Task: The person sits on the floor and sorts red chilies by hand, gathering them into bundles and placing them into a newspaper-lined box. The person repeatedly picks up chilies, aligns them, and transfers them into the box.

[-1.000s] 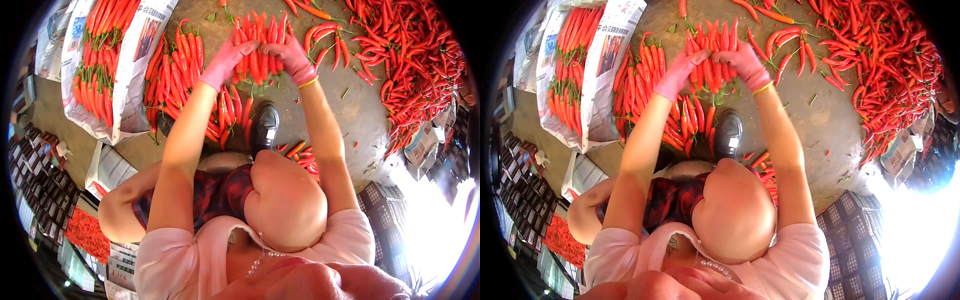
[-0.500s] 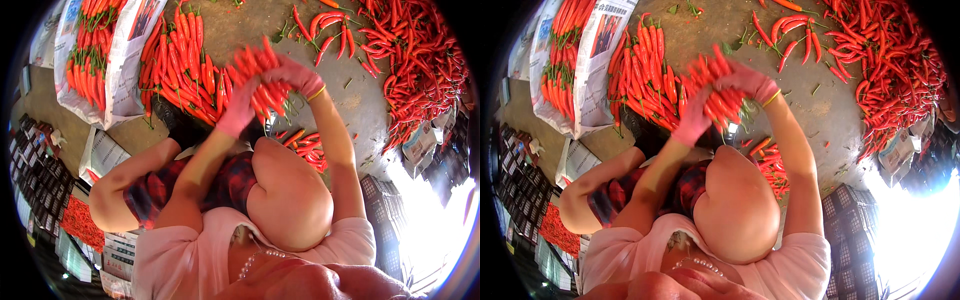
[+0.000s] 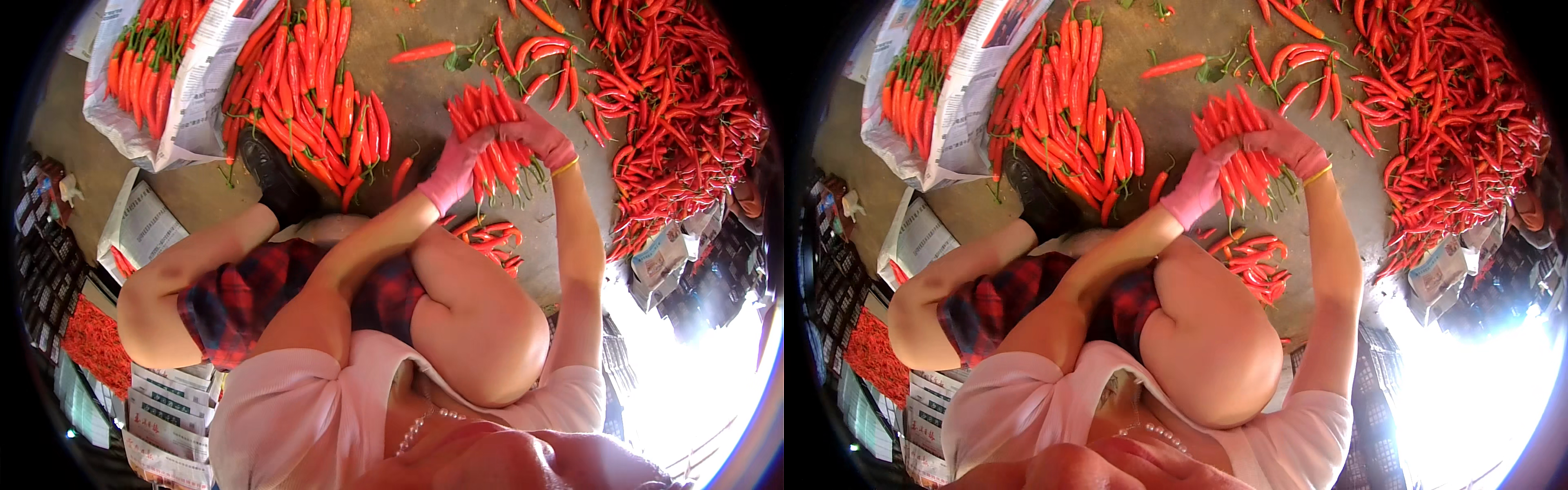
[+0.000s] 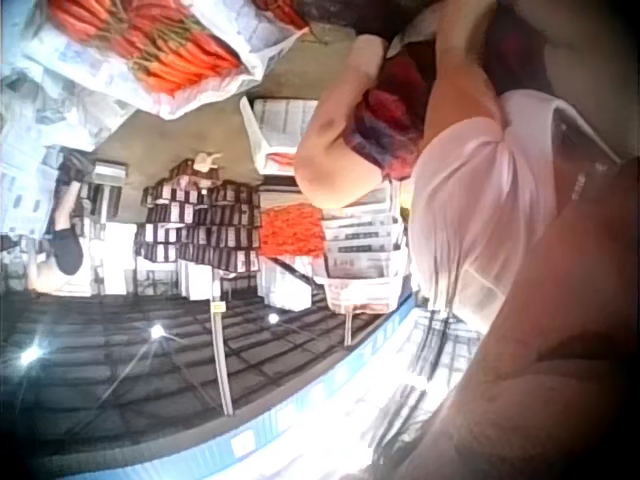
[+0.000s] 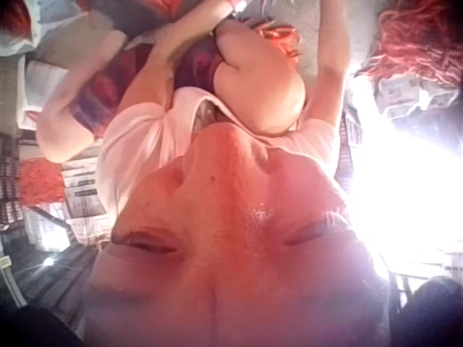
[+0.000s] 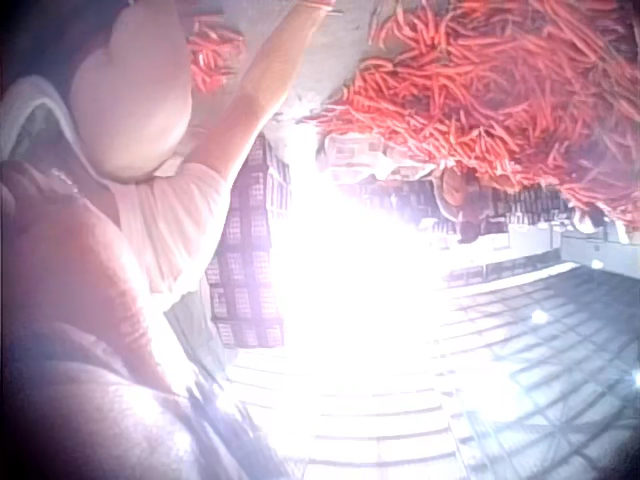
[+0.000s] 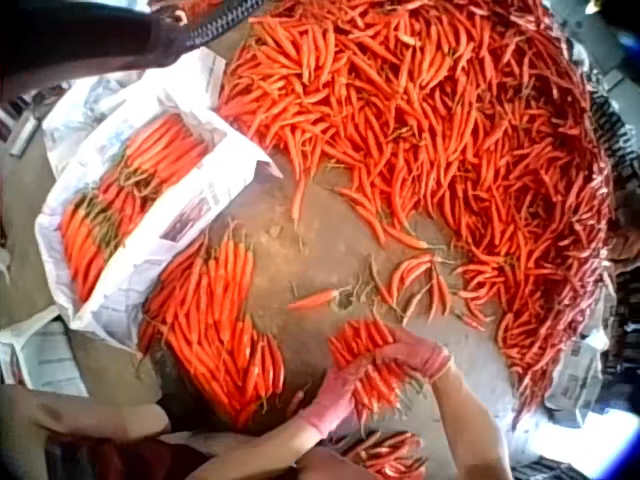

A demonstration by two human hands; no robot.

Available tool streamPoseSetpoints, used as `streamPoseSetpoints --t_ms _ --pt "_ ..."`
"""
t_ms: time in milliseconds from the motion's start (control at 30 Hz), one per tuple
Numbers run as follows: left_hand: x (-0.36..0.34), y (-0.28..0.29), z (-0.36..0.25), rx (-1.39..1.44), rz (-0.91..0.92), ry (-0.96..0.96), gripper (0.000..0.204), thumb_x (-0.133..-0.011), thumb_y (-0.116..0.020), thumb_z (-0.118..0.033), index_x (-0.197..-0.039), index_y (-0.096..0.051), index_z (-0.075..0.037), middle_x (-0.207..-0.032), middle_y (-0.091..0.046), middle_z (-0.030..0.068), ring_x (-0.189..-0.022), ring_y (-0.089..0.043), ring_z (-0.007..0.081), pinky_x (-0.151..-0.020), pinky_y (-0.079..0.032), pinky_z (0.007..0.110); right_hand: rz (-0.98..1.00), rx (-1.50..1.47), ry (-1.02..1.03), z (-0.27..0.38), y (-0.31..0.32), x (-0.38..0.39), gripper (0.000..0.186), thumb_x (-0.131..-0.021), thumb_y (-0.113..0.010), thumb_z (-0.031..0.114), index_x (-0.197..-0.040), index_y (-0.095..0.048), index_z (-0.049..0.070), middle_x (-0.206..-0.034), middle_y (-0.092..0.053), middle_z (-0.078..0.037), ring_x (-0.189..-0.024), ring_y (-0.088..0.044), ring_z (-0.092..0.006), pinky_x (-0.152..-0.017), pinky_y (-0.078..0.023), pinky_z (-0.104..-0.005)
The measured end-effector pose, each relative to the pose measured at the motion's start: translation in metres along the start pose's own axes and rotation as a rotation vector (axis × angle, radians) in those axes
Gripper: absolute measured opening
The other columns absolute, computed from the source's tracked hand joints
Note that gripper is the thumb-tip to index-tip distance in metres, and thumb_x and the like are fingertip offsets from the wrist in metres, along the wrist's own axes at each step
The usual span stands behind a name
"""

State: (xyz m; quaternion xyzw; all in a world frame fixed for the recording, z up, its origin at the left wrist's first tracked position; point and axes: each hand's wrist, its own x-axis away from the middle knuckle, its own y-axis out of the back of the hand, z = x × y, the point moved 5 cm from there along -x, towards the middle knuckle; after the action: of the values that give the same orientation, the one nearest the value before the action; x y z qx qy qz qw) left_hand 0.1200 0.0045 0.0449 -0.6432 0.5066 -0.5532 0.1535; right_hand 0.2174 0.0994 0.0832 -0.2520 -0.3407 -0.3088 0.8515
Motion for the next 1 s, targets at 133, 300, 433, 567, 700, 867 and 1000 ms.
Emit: streamPoseSetpoints --t_ms 133,300,433,567,700,867,1000 --pt "0.020 0.020 -0.006 -0.223 -0.052 -0.217 0.038 -0.090 -0.067 -0.013 -0.126 -0.058 -0.004 -0.126 -0.061 0.0127 -0.113 -0.062 0.0277 -0.099 -0.049 0.039 0.059 0.278 -0.011 0.016 -0.015 -0.017 0.068 -0.085 -0.069 0.018 -0.146 -0.043 0.003 -0.123 -0.064 -0.011 -0.110 -0.060 -0.0179 -0.096 -0.049 -0.0334" --pt "-0.023 0.013 -0.108 -1.406 -0.080 -1.013 0.043 -0.085 -0.067 -0.015 -0.124 -0.055 0.000 -0.121 -0.060 0.0233 -0.113 -0.058 0.0409 -0.100 -0.046 0.045 -0.189 0.770 0.197 0.080 -0.004 -0.108 0.080 -0.081 -0.069 0.045 -0.145 -0.044 0.005 -0.139 -0.053 -0.018 -0.125 -0.052 -0.0316 -0.105 -0.043 -0.0401" --pt "-0.122 0.043 -0.103 0.382 0.067 -0.256 0.031 -0.097 -0.055 -0.029 -0.116 -0.059 -0.005 -0.119 -0.064 0.0118 -0.110 -0.062 0.0287 -0.098 -0.049 0.043 0.203 1.155 -0.020 0.110 0.016 -0.196 0.083 -0.073 -0.071 0.056 -0.137 -0.053 0.006 -0.144 -0.049 -0.018 -0.129 -0.050 -0.0336 -0.106 -0.041 -0.0417" --pt "-0.104 0.060 -0.096 0.190 0.116 -0.245 0.037 -0.100 -0.050 -0.039 -0.115 -0.059 -0.006 -0.116 -0.065 0.0087 -0.109 -0.062 0.0250 -0.098 -0.050 0.042 -0.172 0.900 0.111 0.088 0.016 -0.172 0.075 -0.076 -0.069 0.060 -0.125 -0.059 0.003 -0.118 -0.061 -0.018 -0.102 -0.060 -0.0303 -0.091 -0.047 -0.0417" --pt "-0.073 0.041 -0.081 -0.137 0.141 -0.045 0.034 -0.101 -0.055 -0.029 -0.120 -0.057 -0.001 -0.115 -0.064 0.0098 -0.102 -0.065 0.0215 -0.092 -0.054 0.038 -0.117 0.158 0.154 0.050 0.008 -0.085 0.073 -0.079 -0.078 0.035 -0.137 -0.049 0.002 -0.101 -0.063 -0.006 -0.089 -0.058 -0.0149 -0.082 -0.049 -0.0317" --pt "-0.041 0.000 -0.015 0.186 0.173 0.483 0.041 -0.100 -0.056 -0.023 -0.134 -0.050 -0.001 -0.127 -0.061 0.0121 -0.113 -0.063 0.0251 -0.098 -0.052 0.040 -0.119 -0.157 0.015 -0.019 0.032 -0.013 0.059 -0.084 -0.070 0.013 -0.138 -0.046 0.006 -0.096 -0.061 0.000 -0.084 -0.055 -0.0099 -0.075 -0.048 -0.0271" --pt "0.001 -0.017 0.047 0.390 0.093 0.756 0.052 -0.099 -0.055 -0.036 -0.139 -0.048 -0.005 -0.138 -0.056 0.0126 -0.123 -0.056 0.0281 -0.108 -0.044 0.046 -0.076 -0.396 -0.297 -0.083 0.025 0.035 0.041 -0.089 -0.066 0.012 -0.127 -0.054 0.005 -0.095 -0.066 0.000 -0.080 -0.061 -0.0096 -0.071 -0.052 -0.0262"
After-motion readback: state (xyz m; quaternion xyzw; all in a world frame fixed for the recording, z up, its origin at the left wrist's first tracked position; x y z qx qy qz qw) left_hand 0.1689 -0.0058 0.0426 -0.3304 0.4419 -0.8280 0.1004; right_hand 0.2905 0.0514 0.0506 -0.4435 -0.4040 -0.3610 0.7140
